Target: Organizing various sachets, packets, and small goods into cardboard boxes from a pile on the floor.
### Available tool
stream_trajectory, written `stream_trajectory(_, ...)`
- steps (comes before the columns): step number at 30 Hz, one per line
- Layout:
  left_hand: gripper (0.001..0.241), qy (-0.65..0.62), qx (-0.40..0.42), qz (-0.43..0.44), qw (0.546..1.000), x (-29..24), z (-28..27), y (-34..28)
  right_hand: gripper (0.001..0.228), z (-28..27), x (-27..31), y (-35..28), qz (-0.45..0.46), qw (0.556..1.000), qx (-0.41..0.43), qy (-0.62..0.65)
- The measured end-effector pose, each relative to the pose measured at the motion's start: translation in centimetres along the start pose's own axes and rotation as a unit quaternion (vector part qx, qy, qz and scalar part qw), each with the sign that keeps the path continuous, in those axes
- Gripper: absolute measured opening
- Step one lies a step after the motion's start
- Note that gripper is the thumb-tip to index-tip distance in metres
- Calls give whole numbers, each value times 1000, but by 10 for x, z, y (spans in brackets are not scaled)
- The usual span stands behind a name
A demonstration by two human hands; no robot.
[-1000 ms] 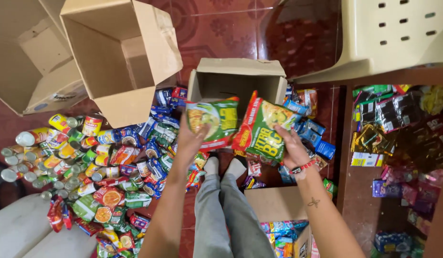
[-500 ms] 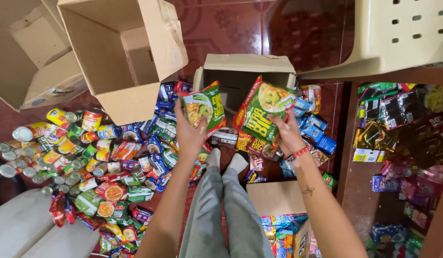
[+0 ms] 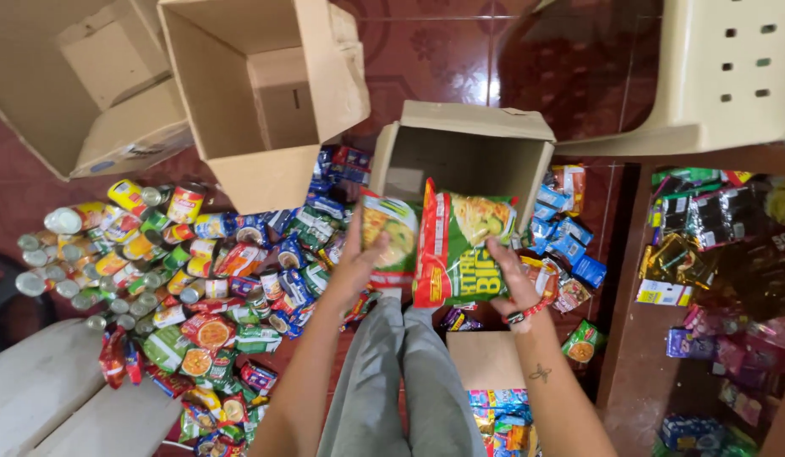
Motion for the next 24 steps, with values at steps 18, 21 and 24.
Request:
stream_trajectory(18, 107, -10, 27, -61, 998, 37, -2, -70, 80, 76, -78, -21, 93, 974, 106, -177)
stream_trajectory(21, 103, -31, 8, -48, 998, 35, -5, -80, 96, 85, -81, -25, 91, 950, 117, -274)
stream_trajectory(24, 99, -87, -20, -39, 995, 51, -15, -84, 108, 97, -81, -18, 26, 916, 153, -370)
Point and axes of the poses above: each hand's wrist, its own y-axis towards the middle knuckle, its own z-axis out of the palm, x = y × z, the point moved 9 cm from there along y, towards the middle knuckle, and after that the axes turned 10 degrees about x, right-handed, at the moved point
